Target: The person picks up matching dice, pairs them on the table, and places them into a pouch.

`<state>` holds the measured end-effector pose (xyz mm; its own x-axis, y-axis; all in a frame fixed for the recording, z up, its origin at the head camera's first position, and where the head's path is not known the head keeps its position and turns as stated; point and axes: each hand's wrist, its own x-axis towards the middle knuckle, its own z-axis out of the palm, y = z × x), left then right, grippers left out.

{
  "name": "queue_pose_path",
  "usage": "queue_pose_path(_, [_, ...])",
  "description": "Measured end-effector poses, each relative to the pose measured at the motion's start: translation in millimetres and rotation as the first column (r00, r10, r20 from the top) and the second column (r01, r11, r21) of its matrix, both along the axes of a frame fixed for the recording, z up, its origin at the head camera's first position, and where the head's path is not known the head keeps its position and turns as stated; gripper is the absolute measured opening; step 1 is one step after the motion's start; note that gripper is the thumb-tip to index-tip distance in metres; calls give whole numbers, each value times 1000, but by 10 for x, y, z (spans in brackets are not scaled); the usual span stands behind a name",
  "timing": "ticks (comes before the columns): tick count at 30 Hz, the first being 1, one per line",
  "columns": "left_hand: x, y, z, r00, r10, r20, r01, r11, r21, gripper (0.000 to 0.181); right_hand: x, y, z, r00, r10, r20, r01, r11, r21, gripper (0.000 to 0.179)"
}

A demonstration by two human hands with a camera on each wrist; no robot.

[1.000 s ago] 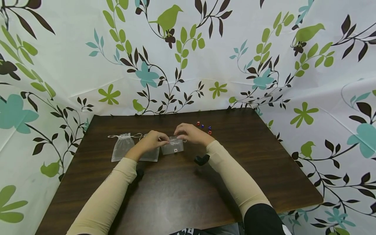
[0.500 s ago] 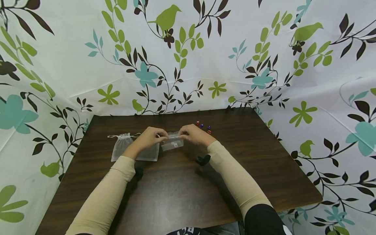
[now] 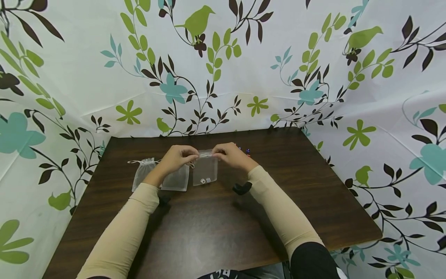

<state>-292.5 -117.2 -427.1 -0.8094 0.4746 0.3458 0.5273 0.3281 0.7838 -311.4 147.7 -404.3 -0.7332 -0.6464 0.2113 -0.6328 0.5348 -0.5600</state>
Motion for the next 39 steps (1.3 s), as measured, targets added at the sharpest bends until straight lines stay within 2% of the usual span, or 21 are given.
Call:
queue_pose_path(2, [1, 3, 19, 999, -12, 49, 10, 999, 43, 11, -11, 9, -1, 1000, 4, 20, -4, 1000, -14, 8])
queue_pose_path(5, [-3, 0, 24, 996, -8, 94, 3, 998, 59, 12, -30, 27, -12, 998, -5, 64, 7, 1000, -31, 11])
queue_pose_path(11, [-51, -15, -51, 988, 24, 155, -27, 999, 18, 23, -72, 63, -61, 984, -64, 164, 77, 994, -72, 22])
queue_pose_path(15, [-94, -19, -85, 984, 50, 168, -49, 999, -8, 28, -104, 69, -92, 972, -105, 211, 125, 989, -83, 24])
queue_pose_path(18, [-124, -30, -92, 986, 74, 147, -69, 997, -39, 32, -146, 81, -129, 954, -122, 273, 155, 982, -105, 26])
queue_pose_path(21, [-148, -46, -90, 985, 97, 144, -91, 995, -52, 34, -201, 112, -173, 922, -127, 366, 191, 971, -145, 26])
queue_pose_path(25, [-173, -77, -87, 980, 95, 174, -87, 995, -52, 32, -264, 160, -201, 864, -120, 490, 246, 948, -200, 25])
queue_pose_path(30, [-207, -104, -85, 969, 97, 226, -91, 995, -39, 30, -303, 188, -187, 816, -90, 572, 273, 931, -242, 25])
queue_pose_path(33, [-227, -118, -94, 954, 112, 277, -113, 993, -12, 30, -336, 208, -202, 792, -78, 606, 288, 922, -259, 25])
queue_pose_path(39, [-254, -167, -140, 912, 127, 391, -175, 980, 90, 35, -374, 257, -204, 718, -30, 695, 325, 898, -298, 25])
